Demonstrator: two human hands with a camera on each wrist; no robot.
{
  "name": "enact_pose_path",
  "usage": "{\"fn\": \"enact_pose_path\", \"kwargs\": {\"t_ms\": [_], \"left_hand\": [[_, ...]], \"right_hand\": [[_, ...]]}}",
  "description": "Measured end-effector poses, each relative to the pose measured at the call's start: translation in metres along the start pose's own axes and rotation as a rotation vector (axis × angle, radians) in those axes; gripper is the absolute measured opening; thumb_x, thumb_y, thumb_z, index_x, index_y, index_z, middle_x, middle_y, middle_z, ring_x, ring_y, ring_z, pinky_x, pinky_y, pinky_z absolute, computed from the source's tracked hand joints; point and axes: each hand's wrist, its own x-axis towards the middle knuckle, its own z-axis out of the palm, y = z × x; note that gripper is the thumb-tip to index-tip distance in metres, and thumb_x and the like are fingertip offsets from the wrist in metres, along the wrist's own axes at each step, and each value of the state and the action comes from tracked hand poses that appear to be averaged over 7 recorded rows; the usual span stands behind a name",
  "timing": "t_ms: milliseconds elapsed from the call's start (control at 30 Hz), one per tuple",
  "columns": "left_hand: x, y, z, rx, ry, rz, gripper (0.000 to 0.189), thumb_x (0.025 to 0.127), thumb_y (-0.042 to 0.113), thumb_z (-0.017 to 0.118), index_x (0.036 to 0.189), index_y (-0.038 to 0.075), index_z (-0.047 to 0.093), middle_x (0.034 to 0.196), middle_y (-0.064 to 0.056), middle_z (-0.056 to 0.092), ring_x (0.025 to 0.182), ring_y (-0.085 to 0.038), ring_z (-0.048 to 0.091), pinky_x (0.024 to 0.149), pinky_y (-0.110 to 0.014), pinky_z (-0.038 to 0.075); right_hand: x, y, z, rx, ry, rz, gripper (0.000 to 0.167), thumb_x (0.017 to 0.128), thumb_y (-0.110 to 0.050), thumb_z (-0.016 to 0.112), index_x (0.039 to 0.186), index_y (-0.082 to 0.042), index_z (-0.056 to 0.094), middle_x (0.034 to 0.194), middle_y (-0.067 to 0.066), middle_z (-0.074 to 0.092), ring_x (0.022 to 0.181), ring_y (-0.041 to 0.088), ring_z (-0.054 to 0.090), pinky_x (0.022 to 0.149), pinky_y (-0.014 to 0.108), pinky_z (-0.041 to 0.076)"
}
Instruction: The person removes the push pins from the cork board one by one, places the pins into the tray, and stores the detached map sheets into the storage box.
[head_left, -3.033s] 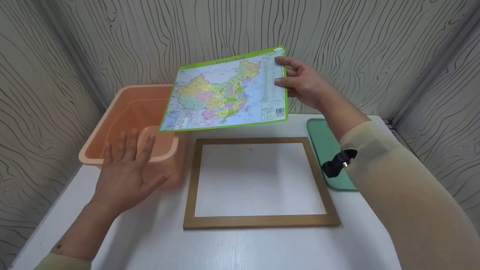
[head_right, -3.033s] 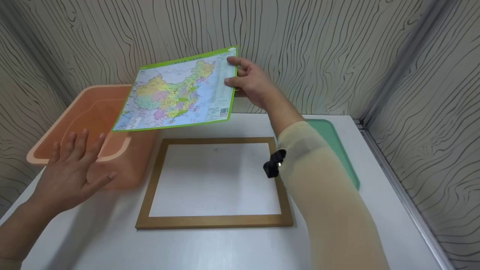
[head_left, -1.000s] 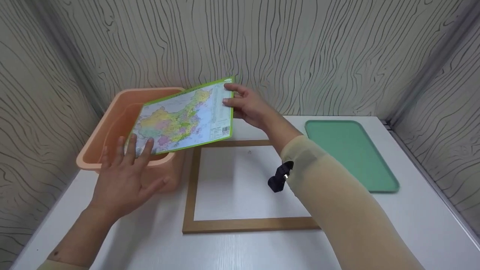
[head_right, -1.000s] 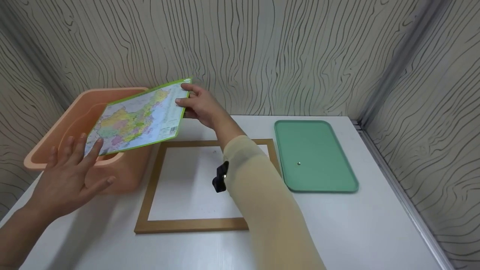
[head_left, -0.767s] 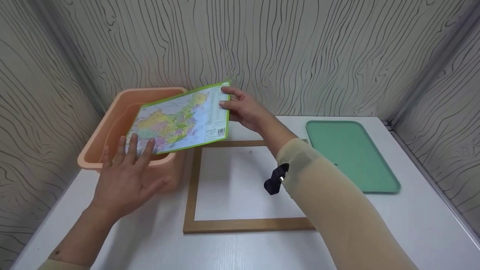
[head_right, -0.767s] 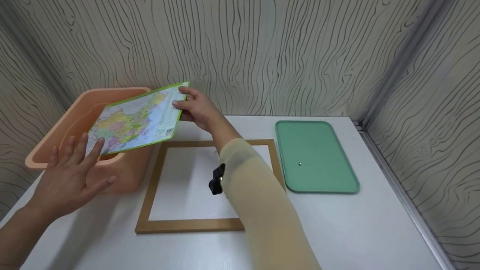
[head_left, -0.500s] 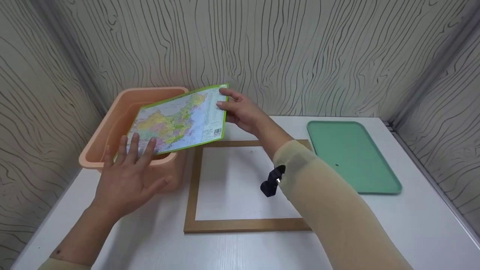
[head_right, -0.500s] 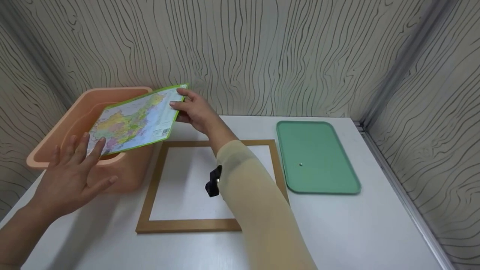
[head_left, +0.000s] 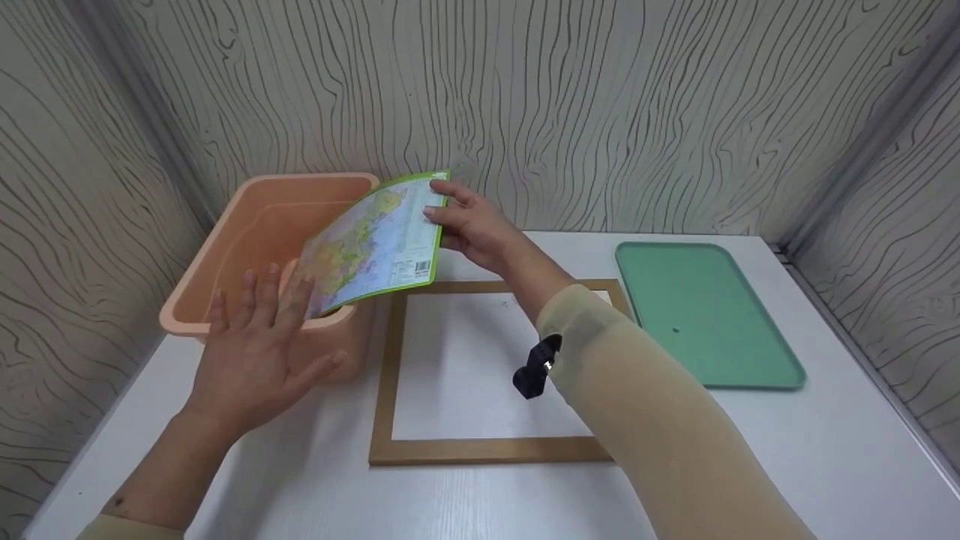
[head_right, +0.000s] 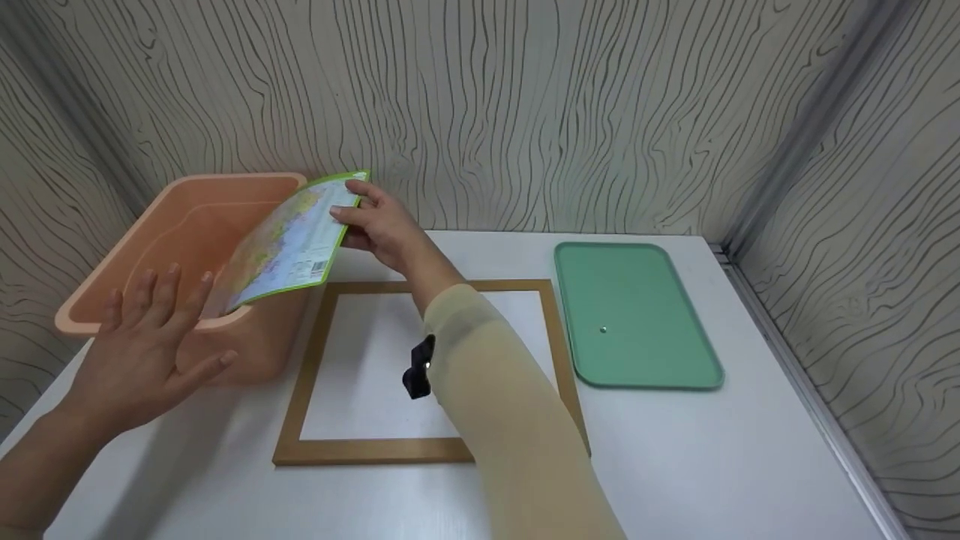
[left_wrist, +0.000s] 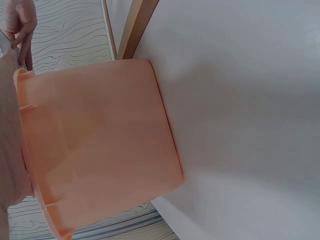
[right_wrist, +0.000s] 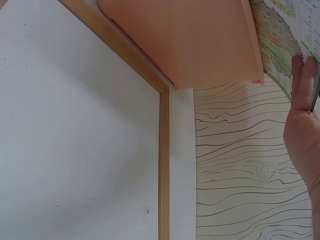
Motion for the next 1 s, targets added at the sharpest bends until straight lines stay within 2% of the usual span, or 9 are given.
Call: {"fn": "enact_pose_path", "kwargs": {"t_ms": [100,333,1000], "left_hand": [[0.0,0.001,0.0,-0.007,-0.006,-0.005,0.097,0.082,0.083,0.039,0.158,0.027,0.015,0.164,-0.017,0.009,0.152,-0.041,0.004,0.117,-0.066,0.006],[0.001,0.002,-0.001,-0.019,-0.004,-0.01,0.098,0.081,0.083,0.042,0.157,0.026,0.018,0.165,-0.014,0.007,0.152,-0.039,0.004,0.117,-0.066,0.007],[0.002,0.004,-0.001,-0.015,-0.002,-0.009,0.099,0.081,0.085,0.037,0.157,0.025,0.017,0.166,-0.011,0.001,0.153,-0.037,-0.001,0.116,-0.067,0.008]], "right_hand": [[0.001,0.003,0.002,0.003,-0.012,0.012,0.065,0.091,-0.011,0.068,0.148,-0.022,0.039,0.135,0.01,0.056,0.114,0.027,0.066,0.092,0.037,0.055],[0.003,0.009,0.009,0.013,-0.03,0.029,0.069,0.091,-0.009,0.068,0.15,-0.022,0.036,0.132,0.012,0.06,0.111,0.028,0.067,0.089,0.037,0.057],[-0.002,0.015,0.022,0.028,-0.068,0.045,0.07,0.092,-0.01,0.066,0.151,-0.031,0.034,0.136,0.008,0.058,0.115,0.027,0.066,0.092,0.038,0.055]]}}
